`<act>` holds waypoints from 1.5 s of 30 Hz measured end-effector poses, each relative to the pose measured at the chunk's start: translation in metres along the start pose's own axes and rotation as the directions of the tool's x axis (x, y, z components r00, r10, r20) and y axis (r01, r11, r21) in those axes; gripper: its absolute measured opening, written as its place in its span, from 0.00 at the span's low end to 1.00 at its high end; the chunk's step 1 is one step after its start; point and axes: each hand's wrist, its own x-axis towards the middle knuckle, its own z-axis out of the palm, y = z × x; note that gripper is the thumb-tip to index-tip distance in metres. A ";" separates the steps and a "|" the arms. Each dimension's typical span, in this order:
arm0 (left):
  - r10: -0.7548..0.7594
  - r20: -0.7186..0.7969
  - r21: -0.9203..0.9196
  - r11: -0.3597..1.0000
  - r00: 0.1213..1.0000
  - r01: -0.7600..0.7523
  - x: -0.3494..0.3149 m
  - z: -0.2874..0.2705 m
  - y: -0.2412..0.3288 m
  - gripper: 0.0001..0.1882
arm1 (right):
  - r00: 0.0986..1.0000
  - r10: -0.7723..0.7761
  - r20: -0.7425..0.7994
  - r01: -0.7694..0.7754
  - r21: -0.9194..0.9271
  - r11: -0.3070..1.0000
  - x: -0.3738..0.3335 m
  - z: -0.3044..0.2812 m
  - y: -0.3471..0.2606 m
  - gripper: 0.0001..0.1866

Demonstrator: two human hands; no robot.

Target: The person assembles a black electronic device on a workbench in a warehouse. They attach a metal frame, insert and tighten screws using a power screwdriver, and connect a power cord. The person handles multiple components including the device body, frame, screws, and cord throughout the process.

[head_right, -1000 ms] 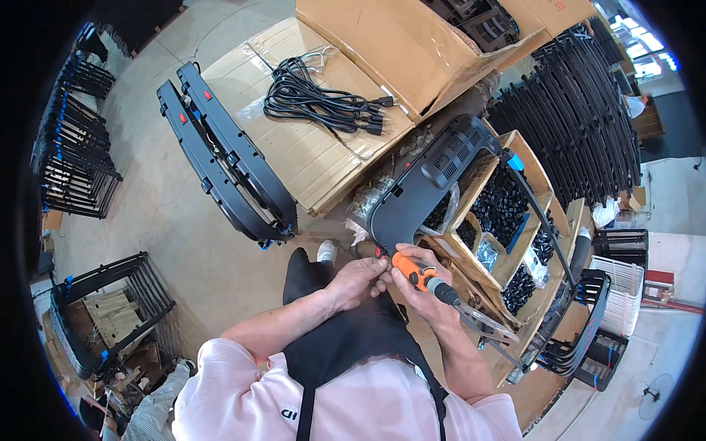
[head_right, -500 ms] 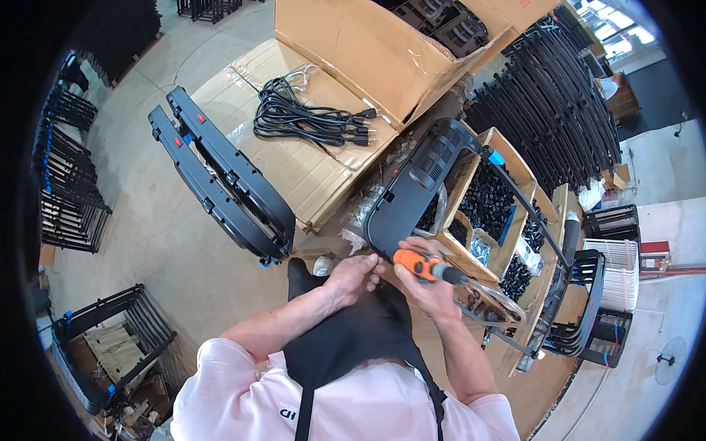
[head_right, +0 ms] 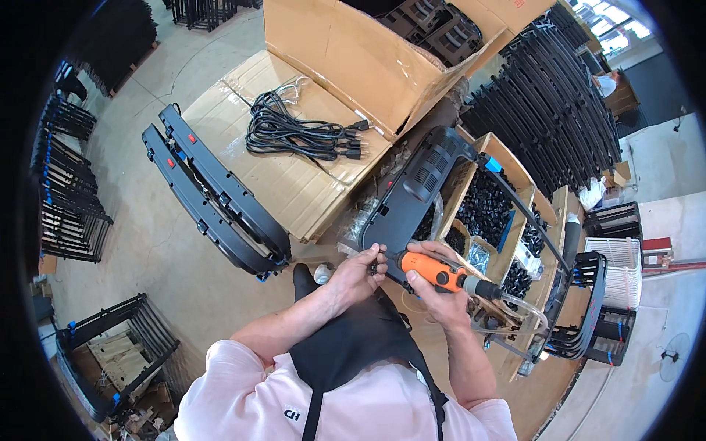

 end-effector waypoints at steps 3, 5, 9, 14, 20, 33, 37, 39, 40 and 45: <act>0.008 0.001 -0.055 0.998 1.000 -0.008 0.009 -0.001 0.002 0.13 | 0.999 0.042 0.009 -0.042 -0.009 0.999 0.011 0.003 -0.010 0.30; 0.011 0.006 -0.090 0.996 1.000 -0.010 0.016 0.001 0.005 0.14 | 0.999 0.032 0.018 -0.032 -0.007 0.999 0.021 0.003 -0.008 0.30; 0.087 0.016 -0.099 0.991 0.996 -0.085 0.023 0.008 0.010 0.16 | 0.998 0.057 0.021 -0.057 0.016 0.998 0.041 0.005 -0.011 0.30; 0.095 -0.027 0.090 0.992 0.995 -0.092 0.016 0.016 0.005 0.17 | 0.997 0.062 0.035 -0.061 -0.042 0.997 0.066 0.012 -0.003 0.29; 0.034 -0.027 0.250 0.968 0.999 -0.026 0.009 0.010 0.000 0.15 | 0.992 0.037 0.118 -0.030 -0.055 0.998 0.082 0.021 0.021 0.28; 0.105 0.007 0.423 0.901 0.994 -0.098 0.004 0.002 0.007 0.08 | 0.973 -0.021 0.231 0.070 -0.207 0.976 0.101 0.025 0.035 0.20; 0.134 0.005 0.342 0.931 0.991 -0.128 0.004 -0.001 0.003 0.09 | 0.962 -0.033 0.272 0.100 -0.237 0.966 0.104 0.024 0.038 0.21; 0.141 0.010 0.300 0.944 0.990 -0.138 0.011 -0.006 -0.001 0.10 | 0.952 0.017 0.306 0.074 -0.282 0.957 0.106 0.024 0.032 0.24; 0.139 0.004 0.278 0.951 0.990 -0.135 0.011 -0.005 0.001 0.11 | 0.959 0.018 0.282 0.057 -0.256 0.965 0.104 0.025 0.028 0.24; 0.129 -0.124 0.185 0.977 0.984 -0.105 0.013 0.019 0.007 0.14 | 0.987 0.060 0.148 -0.058 -0.016 0.998 0.087 -0.002 -0.004 0.29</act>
